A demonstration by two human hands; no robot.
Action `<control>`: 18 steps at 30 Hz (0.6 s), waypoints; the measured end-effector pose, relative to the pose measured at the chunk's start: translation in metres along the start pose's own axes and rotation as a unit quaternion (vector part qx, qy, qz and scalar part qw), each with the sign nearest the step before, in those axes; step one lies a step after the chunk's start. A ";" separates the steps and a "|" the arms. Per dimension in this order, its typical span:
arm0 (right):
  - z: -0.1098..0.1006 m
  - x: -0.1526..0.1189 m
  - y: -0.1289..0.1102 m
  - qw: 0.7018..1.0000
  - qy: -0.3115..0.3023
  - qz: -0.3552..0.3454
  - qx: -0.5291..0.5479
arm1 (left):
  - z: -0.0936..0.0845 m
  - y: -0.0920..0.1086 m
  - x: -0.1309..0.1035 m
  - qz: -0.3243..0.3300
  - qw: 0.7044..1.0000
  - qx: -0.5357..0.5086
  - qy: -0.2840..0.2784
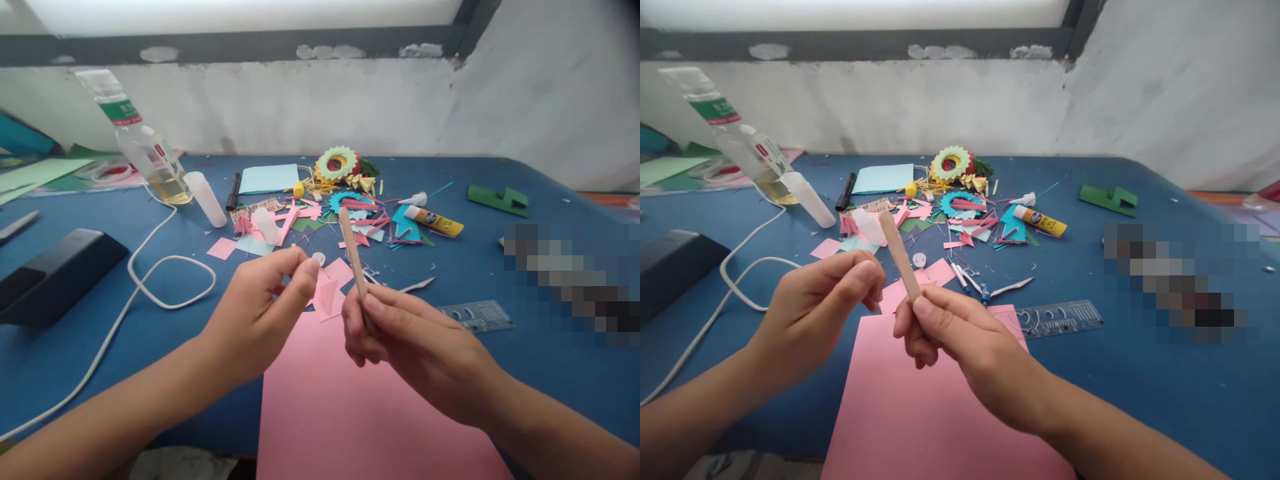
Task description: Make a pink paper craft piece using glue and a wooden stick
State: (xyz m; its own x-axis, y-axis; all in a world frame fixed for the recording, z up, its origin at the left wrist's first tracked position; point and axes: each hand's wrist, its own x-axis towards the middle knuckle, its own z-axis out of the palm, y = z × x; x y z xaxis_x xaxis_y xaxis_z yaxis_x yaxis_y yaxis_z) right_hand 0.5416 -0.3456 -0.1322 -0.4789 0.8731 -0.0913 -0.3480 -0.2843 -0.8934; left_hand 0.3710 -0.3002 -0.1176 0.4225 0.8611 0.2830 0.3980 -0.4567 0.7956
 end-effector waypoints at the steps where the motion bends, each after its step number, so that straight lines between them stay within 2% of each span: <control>1: -0.001 0.000 0.000 1.000 -0.001 -0.002 0.011 | 0.000 0.000 0.000 0.002 1.000 0.000 0.002; 5: -0.001 0.002 0.001 1.000 0.008 -0.012 -0.004 | 0.002 0.003 -0.001 0.014 0.998 -0.045 0.029; 10: 0.005 0.002 0.000 0.990 0.040 -0.041 -0.132 | 0.002 0.008 -0.003 0.019 0.994 -0.102 -0.027; 14: 0.008 0.001 -0.002 0.970 0.057 -0.049 -0.232 | 0.002 0.008 -0.003 0.033 0.995 -0.096 -0.005; 18: 0.008 0.002 -0.001 0.968 0.067 -0.037 -0.239 | 0.002 0.009 -0.003 0.050 0.996 -0.067 0.013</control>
State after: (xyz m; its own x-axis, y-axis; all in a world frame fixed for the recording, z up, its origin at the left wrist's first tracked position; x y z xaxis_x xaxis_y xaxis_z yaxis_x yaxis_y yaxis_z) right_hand 0.5343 -0.3467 -0.1277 -0.3471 0.9366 -0.0478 0.0508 -0.0321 -0.9982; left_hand 0.3747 -0.3074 -0.1118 0.4332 0.8186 0.3771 0.2421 -0.5087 0.8262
